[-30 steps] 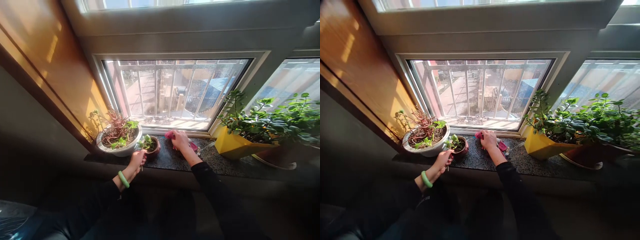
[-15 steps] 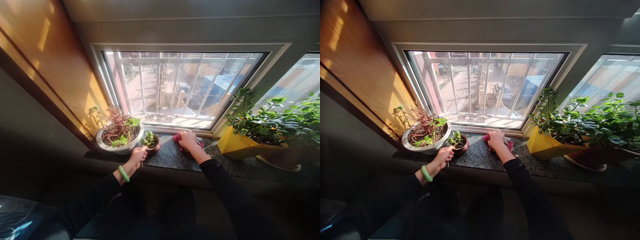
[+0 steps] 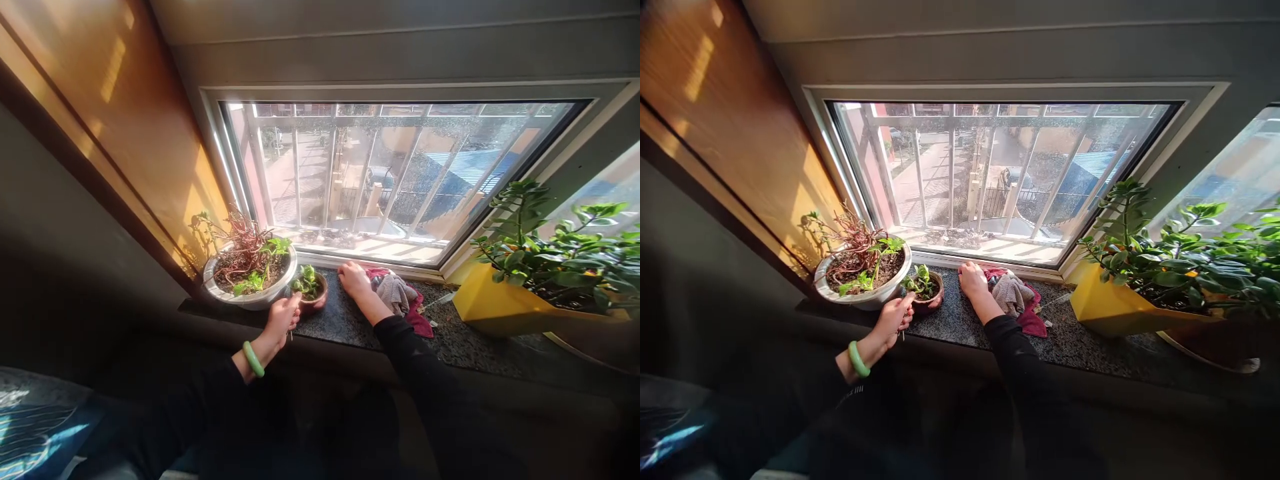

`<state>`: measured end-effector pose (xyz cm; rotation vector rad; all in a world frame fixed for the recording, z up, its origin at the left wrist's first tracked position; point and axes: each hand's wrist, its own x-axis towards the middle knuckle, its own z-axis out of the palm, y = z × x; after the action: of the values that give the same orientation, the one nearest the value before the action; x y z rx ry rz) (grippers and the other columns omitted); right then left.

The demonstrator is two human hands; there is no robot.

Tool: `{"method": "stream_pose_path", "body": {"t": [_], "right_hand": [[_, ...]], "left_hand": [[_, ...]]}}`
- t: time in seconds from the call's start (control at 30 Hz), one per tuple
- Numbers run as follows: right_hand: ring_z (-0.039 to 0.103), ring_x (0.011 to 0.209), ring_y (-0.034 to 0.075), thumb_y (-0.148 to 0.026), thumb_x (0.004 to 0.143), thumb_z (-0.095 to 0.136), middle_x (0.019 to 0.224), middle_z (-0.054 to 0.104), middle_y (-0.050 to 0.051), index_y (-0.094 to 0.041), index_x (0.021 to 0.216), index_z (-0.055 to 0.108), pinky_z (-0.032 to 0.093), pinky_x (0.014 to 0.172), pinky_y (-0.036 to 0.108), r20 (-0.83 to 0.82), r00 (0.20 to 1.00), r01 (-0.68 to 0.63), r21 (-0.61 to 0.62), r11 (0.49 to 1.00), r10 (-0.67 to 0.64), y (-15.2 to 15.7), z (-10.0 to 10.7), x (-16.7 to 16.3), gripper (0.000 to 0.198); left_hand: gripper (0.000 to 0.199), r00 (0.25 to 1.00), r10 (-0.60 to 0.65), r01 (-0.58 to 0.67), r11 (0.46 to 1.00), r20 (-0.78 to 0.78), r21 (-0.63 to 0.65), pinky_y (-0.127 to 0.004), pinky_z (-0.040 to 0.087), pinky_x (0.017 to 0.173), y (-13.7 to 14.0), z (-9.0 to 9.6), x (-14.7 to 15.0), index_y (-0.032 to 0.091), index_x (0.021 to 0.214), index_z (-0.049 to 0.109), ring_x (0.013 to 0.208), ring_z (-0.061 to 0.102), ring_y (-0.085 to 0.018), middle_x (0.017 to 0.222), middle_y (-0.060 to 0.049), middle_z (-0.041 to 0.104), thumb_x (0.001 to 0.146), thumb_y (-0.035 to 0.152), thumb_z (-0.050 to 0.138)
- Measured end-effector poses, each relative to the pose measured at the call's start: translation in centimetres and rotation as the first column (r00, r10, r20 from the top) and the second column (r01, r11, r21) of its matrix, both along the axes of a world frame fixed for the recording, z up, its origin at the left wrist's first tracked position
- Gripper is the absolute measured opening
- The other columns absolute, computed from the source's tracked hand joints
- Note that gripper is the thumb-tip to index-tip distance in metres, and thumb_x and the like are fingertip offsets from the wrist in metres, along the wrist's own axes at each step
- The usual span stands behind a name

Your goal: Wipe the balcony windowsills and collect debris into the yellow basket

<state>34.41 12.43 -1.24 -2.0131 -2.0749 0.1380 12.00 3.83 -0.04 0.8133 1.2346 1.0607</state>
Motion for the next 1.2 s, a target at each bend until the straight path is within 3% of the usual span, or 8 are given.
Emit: {"method": "stream_pose_path", "body": {"t": [0.2, 0.37, 0.57, 0.73, 0.87, 0.93, 1.1, 1.2], "right_hand": [[0.057, 0.111, 0.024, -0.018, 0.094, 0.047, 0.112, 0.067, 0.013, -0.017, 0.103, 0.072, 0.041, 0.097, 0.032, -0.019, 0.999, 0.039, -0.049, 0.998, -0.040, 0.5, -0.2, -0.3, 0.027], [0.062, 0.105, 0.024, -0.010, 0.088, 0.048, 0.107, 0.070, 0.016, -0.013, 0.094, 0.074, 0.043, 0.094, 0.032, -0.058, 0.996, 0.058, -0.073, 0.996, -0.063, 0.6, 0.3, -1.0, 0.026], [0.065, 0.080, 0.016, -0.023, 0.087, 0.052, 0.086, 0.073, 0.003, -0.019, 0.093, 0.072, 0.048, 0.075, 0.027, -0.261, 0.965, 0.024, -0.061, 0.998, -0.039, -1.2, 2.9, 1.6, 0.021], [0.051, 0.057, 0.011, -0.050, 0.076, 0.070, 0.067, 0.062, -0.004, -0.020, 0.091, 0.065, 0.040, 0.057, 0.024, -0.792, 0.611, -0.166, -0.094, 0.982, 0.028, -7.3, 5.4, 4.1, 0.034], [0.058, 0.065, 0.014, -0.047, 0.072, 0.074, 0.070, 0.064, -0.002, -0.020, 0.082, 0.065, 0.046, 0.063, 0.027, -0.861, 0.509, -0.223, -0.145, 0.964, -0.012, -12.3, 5.6, 2.9, 0.029], [0.060, 0.065, 0.016, -0.044, 0.077, 0.069, 0.070, 0.063, -0.001, -0.022, 0.084, 0.067, 0.049, 0.064, 0.030, -0.844, 0.535, -0.181, -0.156, 0.971, -0.036, -13.6, 5.2, 2.1, 0.024], [0.061, 0.077, 0.018, -0.035, 0.083, 0.064, 0.086, 0.064, 0.003, -0.023, 0.079, 0.074, 0.050, 0.074, 0.033, -0.579, 0.810, -0.051, 0.081, 0.995, 0.089, -14.6, 4.6, 1.1, 0.016], [0.062, 0.081, 0.019, -0.035, 0.088, 0.059, 0.087, 0.064, 0.004, -0.024, 0.084, 0.076, 0.051, 0.078, 0.034, -0.531, 0.838, -0.072, 0.121, 0.990, 0.126, -14.7, 5.0, 1.0, 0.021]], "left_hand": [[0.056, 0.984, -0.066, 0.050, 0.994, 0.166, 0.095, -0.015, 0.014, 0.035, -3.8, -0.3, 2.5, 0.018, 0.062, 0.045, 0.039, 0.029, -0.001, 0.053, 0.007, 0.043, 0.067, 0.065, 0.075], [0.054, 0.965, -0.134, 0.141, 0.990, 0.226, -0.012, -0.015, 0.013, 0.036, -5.7, -0.5, 4.3, 0.018, 0.060, 0.047, 0.037, 0.031, -0.002, 0.052, 0.006, 0.043, 0.064, 0.062, 0.076], [0.038, 0.860, -0.167, 0.273, 0.949, 0.482, -0.159, -0.013, 0.011, 0.036, -5.3, -0.2, 5.7, 0.017, 0.066, 0.047, 0.038, 0.031, -0.001, 0.055, 0.005, 0.045, 0.079, 0.041, 0.072], [0.035, 0.741, -0.058, 0.309, 0.914, 0.669, -0.263, -0.012, 0.019, 0.036, -3.6, 0.3, 8.9, 0.015, 0.069, 0.047, 0.040, 0.036, -0.003, 0.056, 0.002, 0.047, 0.099, 0.033, 0.050], [0.040, 0.732, -0.018, 0.286, 0.915, 0.681, -0.284, -0.014, 0.024, 0.037, -2.8, 0.4, 11.3, 0.015, 0.072, 0.049, 0.040, 0.042, -0.006, 0.056, 0.000, 0.050, 0.105, 0.031, 0.034], [0.036, 0.747, -0.005, 0.262, 0.921, 0.665, -0.289, -0.015, 0.028, 0.037, -2.9, 0.5, 12.1, 0.015, 0.074, 0.050, 0.039, 0.044, -0.006, 0.055, 0.001, 0.050, 0.105, 0.029, 0.037], [0.032, 0.779, 0.014, 0.215, 0.933, 0.626, -0.289, -0.017, 0.032, 0.038, -3.2, 0.7, 12.4, 0.015, 0.072, 0.050, 0.037, 0.042, -0.006, 0.054, 0.003, 0.049, 0.102, 0.025, 0.044], [0.028, 0.774, -0.011, 0.225, 0.940, 0.634, -0.258, -0.016, 0.031, 0.038, -3.1, 1.0, 12.0, 0.014, 0.073, 0.051, 0.040, 0.043, -0.006, 0.055, 0.003, 0.049, 0.100, 0.022, 0.048]]}}
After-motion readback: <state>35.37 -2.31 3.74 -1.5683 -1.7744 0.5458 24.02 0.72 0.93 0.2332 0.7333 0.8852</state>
